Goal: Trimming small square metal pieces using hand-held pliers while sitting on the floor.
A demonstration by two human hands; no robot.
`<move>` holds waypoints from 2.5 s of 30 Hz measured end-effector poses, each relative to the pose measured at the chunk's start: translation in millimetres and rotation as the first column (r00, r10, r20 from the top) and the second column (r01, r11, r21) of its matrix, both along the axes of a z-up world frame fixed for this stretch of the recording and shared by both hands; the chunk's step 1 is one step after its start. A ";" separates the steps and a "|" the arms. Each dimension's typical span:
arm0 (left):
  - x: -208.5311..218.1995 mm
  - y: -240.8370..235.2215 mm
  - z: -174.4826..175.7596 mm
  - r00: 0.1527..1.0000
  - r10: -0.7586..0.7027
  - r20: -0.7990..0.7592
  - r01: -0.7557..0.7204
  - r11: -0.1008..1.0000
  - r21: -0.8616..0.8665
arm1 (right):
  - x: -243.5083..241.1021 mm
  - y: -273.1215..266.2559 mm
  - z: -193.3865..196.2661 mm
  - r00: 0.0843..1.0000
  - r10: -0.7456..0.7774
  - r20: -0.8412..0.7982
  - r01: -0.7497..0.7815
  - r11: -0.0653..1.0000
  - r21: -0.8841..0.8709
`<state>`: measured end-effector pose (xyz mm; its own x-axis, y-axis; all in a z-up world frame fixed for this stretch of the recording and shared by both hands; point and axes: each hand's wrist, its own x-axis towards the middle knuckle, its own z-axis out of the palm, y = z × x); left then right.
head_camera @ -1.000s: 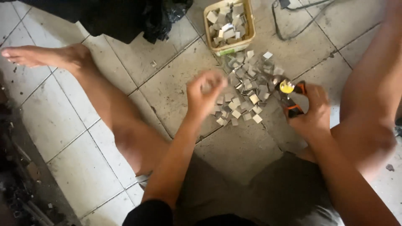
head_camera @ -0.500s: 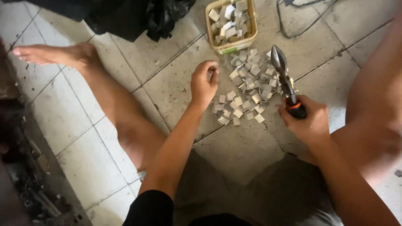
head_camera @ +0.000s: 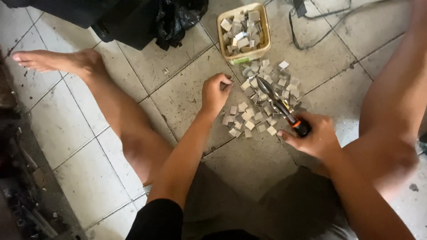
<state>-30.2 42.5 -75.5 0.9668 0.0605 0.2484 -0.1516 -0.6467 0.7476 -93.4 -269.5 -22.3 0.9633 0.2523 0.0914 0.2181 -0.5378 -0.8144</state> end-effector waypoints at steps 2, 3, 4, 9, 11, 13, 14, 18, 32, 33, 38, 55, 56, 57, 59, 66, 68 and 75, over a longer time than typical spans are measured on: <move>-13.4 0.2 -3.6 0.999 -0.020 -0.029 0.018 0.998 -0.057 | -2.3 4.9 14.0 0.999 0.002 -0.033 -0.003 1.000 -0.013; -20.4 1.7 -4.8 0.998 -0.036 -0.050 0.030 0.993 -0.116 | -2.5 8.4 21.3 0.998 0.008 -0.059 -0.010 1.000 -0.026; -29.0 0.7 -1.5 0.998 -0.033 -0.053 0.027 0.993 -0.114 | -2.3 10.5 22.2 0.998 0.012 -0.062 -0.013 1.000 -0.024; -78.1 -0.6 14.4 0.978 -0.024 -0.206 -0.053 0.932 -0.359 | -3.8 8.5 10.3 0.995 0.029 -0.091 -0.036 0.996 -0.085; -96.5 5.0 24.5 0.961 0.002 -0.276 -0.102 0.931 -0.350 | -0.5 6.8 5.9 0.990 0.083 -0.111 -0.088 0.995 -0.041; -105.4 6.0 29.4 0.940 0.003 -0.341 -0.132 0.925 -0.356 | -2.9 3.9 1.6 0.985 0.117 -0.128 -0.120 0.993 -0.015; -107.8 6.5 31.8 0.927 0.072 -0.369 -0.199 0.926 -0.320 | -5.8 4.1 -0.1 0.978 0.121 -0.170 -0.113 0.992 0.053; -101.7 13.5 22.1 0.905 0.185 -0.382 -0.308 0.906 -0.291 | -7.8 13.9 1.9 0.924 0.285 -0.256 -0.143 0.876 0.460; -83.6 3.1 3.2 0.941 0.246 -0.233 -0.301 0.923 -0.241 | -2.0 19.7 25.2 0.964 0.170 0.207 -0.196 0.974 0.113; -83.9 4.9 -1.2 0.942 0.241 -0.235 -0.297 0.923 -0.243 | -1.3 21.4 29.3 0.951 0.194 0.242 -0.219 0.972 0.080; -85.3 7.2 -6.5 0.947 0.243 -0.209 -0.283 0.940 -0.190 | -2.5 20.8 26.1 0.917 0.259 0.303 -0.253 0.966 -0.060; -86.3 2.9 5.4 0.908 0.275 -0.316 -0.332 0.933 -0.140 | -4.2 13.7 12.1 0.930 0.218 0.294 -0.222 0.975 -0.023; -85.7 3.3 7.9 0.906 0.271 -0.324 -0.331 0.932 -0.145 | -4.2 12.9 10.4 0.923 0.241 0.301 -0.239 0.970 -0.044; -85.2 4.3 10.5 0.905 0.267 -0.332 -0.330 0.932 -0.150 | -4.2 12.5 9.0 0.914 0.263 0.308 -0.256 0.964 -0.064; -84.3 2.1 13.7 0.913 0.258 -0.317 -0.320 0.934 -0.161 | -2.3 11.5 13.2 0.908 0.283 0.309 -0.264 0.959 -0.103; -86.7 5.1 6.4 0.917 0.231 -0.326 -0.306 0.931 -0.200 | -6.4 13.1 4.5 0.910 0.243 0.335 -0.200 0.967 -0.159; -87.7 4.2 -0.5 0.922 0.215 -0.322 -0.293 0.931 -0.217 | -5.9 15.1 7.4 0.905 0.249 0.345 -0.202 0.965 -0.167; -88.1 2.8 9.3 0.930 0.173 -0.325 -0.258 0.936 -0.241 | -5.0 11.0 -6.8 0.910 0.256 0.325 -0.208 0.962 -0.177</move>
